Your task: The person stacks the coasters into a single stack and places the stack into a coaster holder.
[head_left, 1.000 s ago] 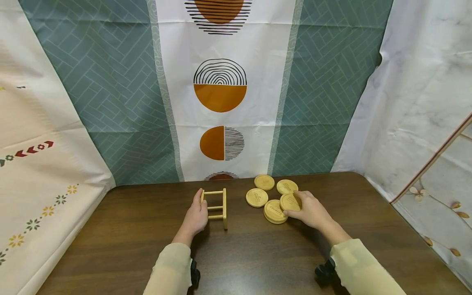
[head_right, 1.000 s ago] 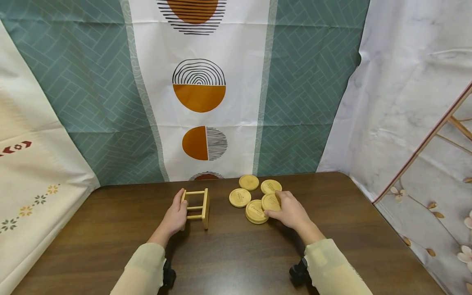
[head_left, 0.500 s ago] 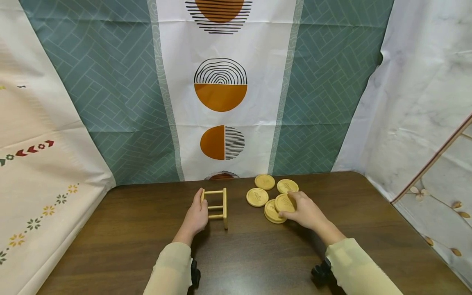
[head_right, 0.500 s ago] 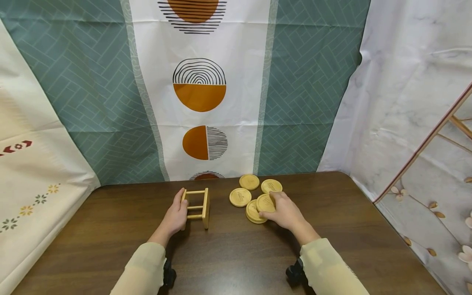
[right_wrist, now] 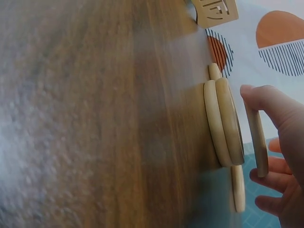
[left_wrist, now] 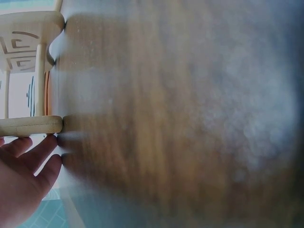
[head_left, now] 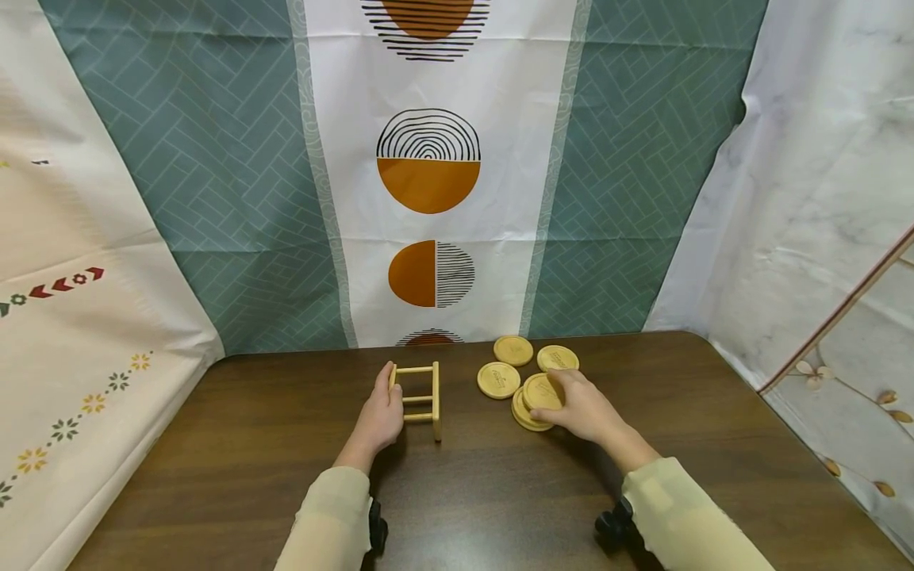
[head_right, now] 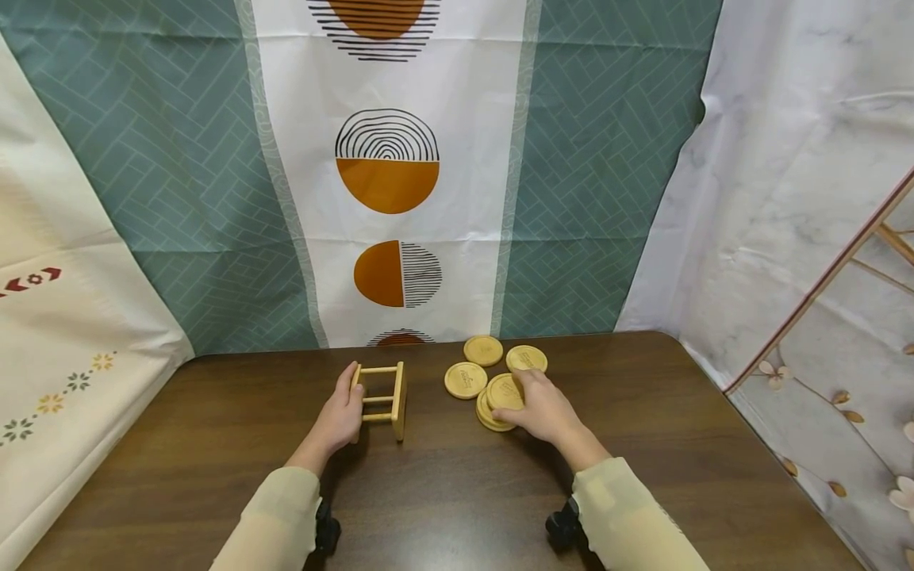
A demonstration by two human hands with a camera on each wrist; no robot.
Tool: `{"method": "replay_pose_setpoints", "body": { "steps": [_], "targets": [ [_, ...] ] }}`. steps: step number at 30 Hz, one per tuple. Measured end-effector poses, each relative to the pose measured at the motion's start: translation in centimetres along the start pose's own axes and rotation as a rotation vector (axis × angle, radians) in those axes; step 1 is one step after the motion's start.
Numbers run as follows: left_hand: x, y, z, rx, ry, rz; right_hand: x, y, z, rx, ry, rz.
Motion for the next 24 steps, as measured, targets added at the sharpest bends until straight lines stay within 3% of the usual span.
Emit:
{"method": "replay_pose_setpoints", "body": {
  "steps": [15,24],
  "targets": [
    [-0.1,0.0,-0.3,0.022,0.023,-0.019,-0.1,0.8,0.6,-0.018,-0.023,0.0],
    [-0.2,-0.1,-0.2,0.001,0.015,-0.021,-0.1,1.2,1.0,-0.026,0.002,0.031]
  ]
}}
Point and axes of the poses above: each hand's wrist, its own x-axis towards the middle knuckle, its own y-axis out of the palm, z = x × y, the point moved 4 cm from there along x, towards the middle knuckle, and after that the axes turned 11 degrees about y, right-handed, at the moved point
